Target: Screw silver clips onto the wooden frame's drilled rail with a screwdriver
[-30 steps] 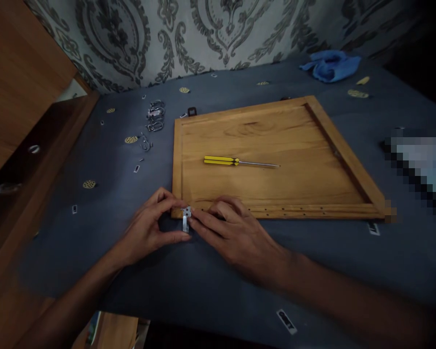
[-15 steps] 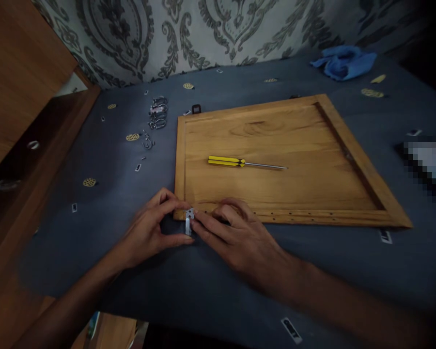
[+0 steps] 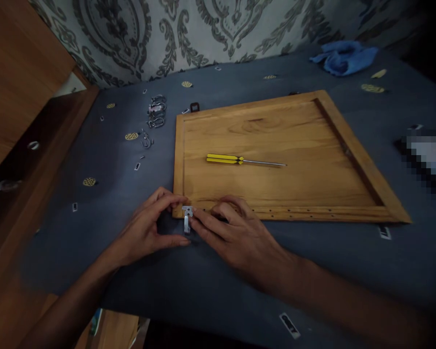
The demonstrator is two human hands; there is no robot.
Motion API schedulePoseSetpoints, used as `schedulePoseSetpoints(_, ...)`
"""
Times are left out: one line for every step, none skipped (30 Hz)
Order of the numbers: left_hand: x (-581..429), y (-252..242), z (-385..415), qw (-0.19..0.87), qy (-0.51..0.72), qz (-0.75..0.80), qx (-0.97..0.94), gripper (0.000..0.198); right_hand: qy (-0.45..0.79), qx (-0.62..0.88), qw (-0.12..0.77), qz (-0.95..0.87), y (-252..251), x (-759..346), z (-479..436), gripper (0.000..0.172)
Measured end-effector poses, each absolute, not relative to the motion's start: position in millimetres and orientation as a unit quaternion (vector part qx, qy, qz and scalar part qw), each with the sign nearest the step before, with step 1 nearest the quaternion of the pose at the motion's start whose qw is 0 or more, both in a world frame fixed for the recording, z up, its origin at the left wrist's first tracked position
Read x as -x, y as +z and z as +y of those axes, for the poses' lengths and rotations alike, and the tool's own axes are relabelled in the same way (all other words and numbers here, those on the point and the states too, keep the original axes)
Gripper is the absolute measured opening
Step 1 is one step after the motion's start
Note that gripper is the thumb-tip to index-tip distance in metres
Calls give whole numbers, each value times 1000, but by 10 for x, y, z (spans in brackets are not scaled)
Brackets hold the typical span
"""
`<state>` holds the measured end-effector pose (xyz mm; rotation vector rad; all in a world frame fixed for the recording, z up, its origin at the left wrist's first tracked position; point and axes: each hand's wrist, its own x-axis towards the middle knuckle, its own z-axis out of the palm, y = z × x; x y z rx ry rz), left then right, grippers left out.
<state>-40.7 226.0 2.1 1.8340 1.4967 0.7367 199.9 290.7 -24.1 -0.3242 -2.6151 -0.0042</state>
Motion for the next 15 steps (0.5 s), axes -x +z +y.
schedulePoseSetpoints(409, 20, 2262, 326, 283, 571, -699, 60, -3, 117, 250, -961, -241, -2001, 2911, 27)
schedulePoseSetpoints(409, 17, 2264, 327, 285, 569, -699, 59, -5, 115, 249, -961, -241, -2002, 2915, 27)
schedulePoseSetpoints(409, 14, 2266, 327, 288, 567, -699, 58, -8, 115, 249, -962, -240, -2002, 2917, 27)
schedulePoseSetpoints(409, 11, 2268, 327, 291, 565, -700, 57, -10, 115, 248, -962, -238, -2002, 2918, 28)
schedulePoseSetpoints(409, 9, 2269, 327, 293, 562, -701, 56, -12, 118, 246, -962, -235, -2001, 2918, 28)
schedulePoseSetpoints(409, 8, 2270, 327, 293, 560, -703, 56, -12, 120, 246, -962, -232, -2000, 2916, 28)
schedulePoseSetpoints(409, 8, 2270, 327, 291, 559, -704, 55, -11, 124, 248, -961, -229, -1999, 2914, 28)
schedulePoseSetpoints(409, 9, 2270, 328, 289, 558, -706, 55, -9, 125, 251, -960, -227, -1997, 2911, 28)
schedulePoseSetpoints(408, 10, 2269, 327, 286, 559, -706, 55, -6, 125, 251, -960, -225, -1996, 2910, 29)
schedulePoseSetpoints(408, 10, 2268, 327, 284, 559, -707, 54, -3, 123, 254, -959, -224, -1995, 2909, 29)
schedulePoseSetpoints(407, 10, 2267, 327, 282, 560, -707, 54, -2, 121, 258, -959, -225, -1993, 2910, 30)
schedulePoseSetpoints(407, 8, 2267, 327, 280, 560, -708, 52, -1, 120, 261, -958, -226, -1992, 2911, 31)
schedulePoseSetpoints(407, 5, 2266, 327, 280, 560, -708, 51, -2, 120, 264, -957, -228, -1992, 2913, 31)
schedulePoseSetpoints(407, 1, 2266, 327, 283, 559, -707, 50, -4, 121, 266, -956, -231, -1992, 2914, 31)
schedulePoseSetpoints(406, -1, 2267, 328, 285, 559, -706, 49, -5, 122, 265, -956, -235, -1992, 2916, 30)
